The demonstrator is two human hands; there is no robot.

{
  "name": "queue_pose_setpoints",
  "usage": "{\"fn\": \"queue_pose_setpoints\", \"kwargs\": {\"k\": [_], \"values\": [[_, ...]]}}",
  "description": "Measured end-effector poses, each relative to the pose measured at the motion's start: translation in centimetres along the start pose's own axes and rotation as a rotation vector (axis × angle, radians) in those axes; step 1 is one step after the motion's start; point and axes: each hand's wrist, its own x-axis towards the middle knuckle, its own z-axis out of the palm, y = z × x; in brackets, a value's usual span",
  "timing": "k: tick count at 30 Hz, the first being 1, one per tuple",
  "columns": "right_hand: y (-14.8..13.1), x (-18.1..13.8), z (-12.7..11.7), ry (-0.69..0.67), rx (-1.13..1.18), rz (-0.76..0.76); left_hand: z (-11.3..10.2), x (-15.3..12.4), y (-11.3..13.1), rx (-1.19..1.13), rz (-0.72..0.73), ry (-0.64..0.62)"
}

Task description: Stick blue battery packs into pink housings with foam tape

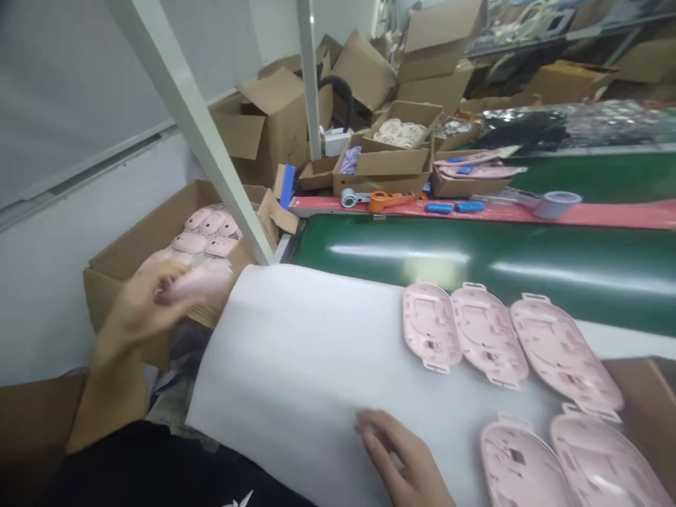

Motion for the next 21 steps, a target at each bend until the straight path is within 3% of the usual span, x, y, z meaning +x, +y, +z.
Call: {"fn": "queue_pose_setpoints", "kwargs": {"k": [2,4,7,10,14,16,18,21], "values": [[-1.5,1.1,1.3,-0.027,0.133,-0.144,3.5,-1.5,6.1,-0.250,0.494,-0.083],[-2.3,2.1,2.4,0.007,0.135,-0.303,8.1,-2.7,10.8,-0.434,0.801,-0.149],[-1.9,2.3,2.6,0.223,-0.179,-0.512,14.4,-4.2,14.3,-0.623,0.914,-0.083],[-0.6,1.1,1.5,0.291,-0.499,-0.530,17.5,-5.2,13.7,-0.712,0.838,-0.124],[0.1,0.7,0.1,0.250,-0.791,-0.425,17.7,-5.5,9.4,-0.650,0.769,-0.299],[-0.2,2.0,-0.1,0.211,-0.905,-0.385,17.5,-5.3,6.8,-0.579,0.645,-0.323],[-0.5,3.6,0.0,0.145,-0.978,-0.367,17.4,-5.2,4.2,-0.488,0.355,-0.220],[-0.7,4.8,0.5,0.127,-1.009,-0.350,17.4,-6.6,2.3,-0.332,-0.086,0.097]]}}
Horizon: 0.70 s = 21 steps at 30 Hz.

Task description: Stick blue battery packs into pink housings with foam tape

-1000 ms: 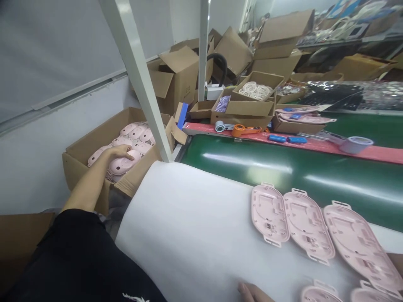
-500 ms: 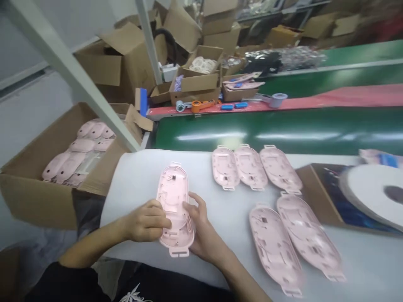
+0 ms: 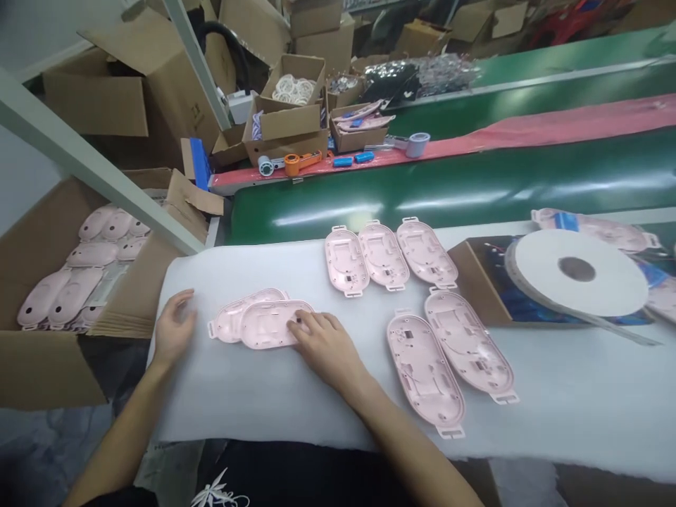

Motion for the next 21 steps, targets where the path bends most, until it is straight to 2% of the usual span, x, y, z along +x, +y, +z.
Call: {"fn": "queue_pose_setpoints", "kwargs": {"k": [2,3,5,7,9,10,12,14,17,21], "values": [[-0.2,-0.2,0.4,0.045,0.014,0.036,0.1,-1.8,0.6,0.047,-0.054,0.140],[-0.2,-0.3,0.5,0.080,0.023,0.056,0.4,-2.9,1.5,0.050,-0.037,0.142],[-0.2,-0.1,0.7,0.160,0.014,0.097,1.3,-4.6,3.7,0.078,0.052,-0.004],[-0.1,1.3,0.7,0.193,-0.044,0.154,2.2,-5.2,5.6,0.158,0.153,-0.238],[0.0,4.0,0.3,0.143,-0.115,0.226,2.7,-4.2,6.2,0.264,0.213,-0.420],[0.2,5.6,0.1,0.098,-0.145,0.267,2.8,-3.3,6.0,0.307,0.220,-0.471],[0.7,8.4,-0.5,0.015,-0.179,0.340,2.5,-1.0,5.0,0.384,0.207,-0.507],[1.3,9.8,-0.9,-0.020,-0.172,0.372,2.1,0.9,4.1,0.453,0.158,-0.470],[2.2,9.0,-0.8,0.018,-0.108,0.348,2.2,1.7,4.5,0.483,0.072,-0.433],[3.1,6.0,0.2,0.038,-0.081,0.271,4.0,0.9,6.2,0.497,0.047,-0.619]]}}
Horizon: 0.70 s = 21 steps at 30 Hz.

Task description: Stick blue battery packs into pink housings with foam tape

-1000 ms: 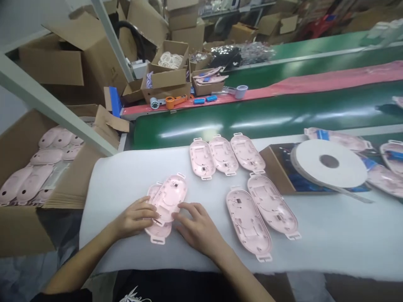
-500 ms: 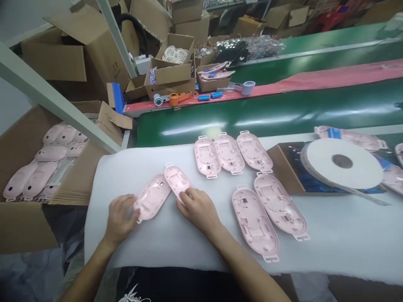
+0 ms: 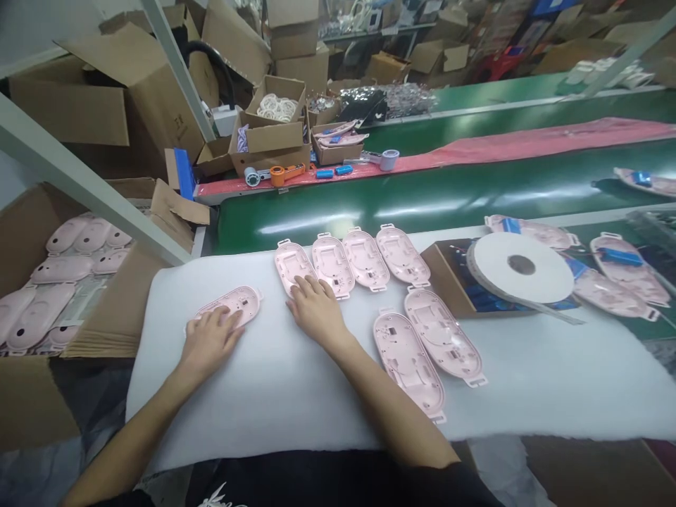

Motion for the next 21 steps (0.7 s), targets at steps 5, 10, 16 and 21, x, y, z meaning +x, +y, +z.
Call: {"fn": "queue_pose_setpoints", "kwargs": {"k": [5,10,16,21], "values": [[0.7,-0.7,1.3,-0.006,0.003,0.015,0.5,4.0,-0.8,-0.144,0.222,-0.108],[0.5,-0.4,1.7,0.024,0.015,0.049,0.5,8.5,-1.6,-0.250,0.235,-0.141],[-0.2,-0.8,1.5,0.000,-0.005,0.086,0.8,8.8,1.5,-0.228,0.170,-0.028],[-1.6,-0.2,0.7,-0.013,-0.018,0.156,0.6,9.9,3.0,-0.188,0.173,0.009]]}}
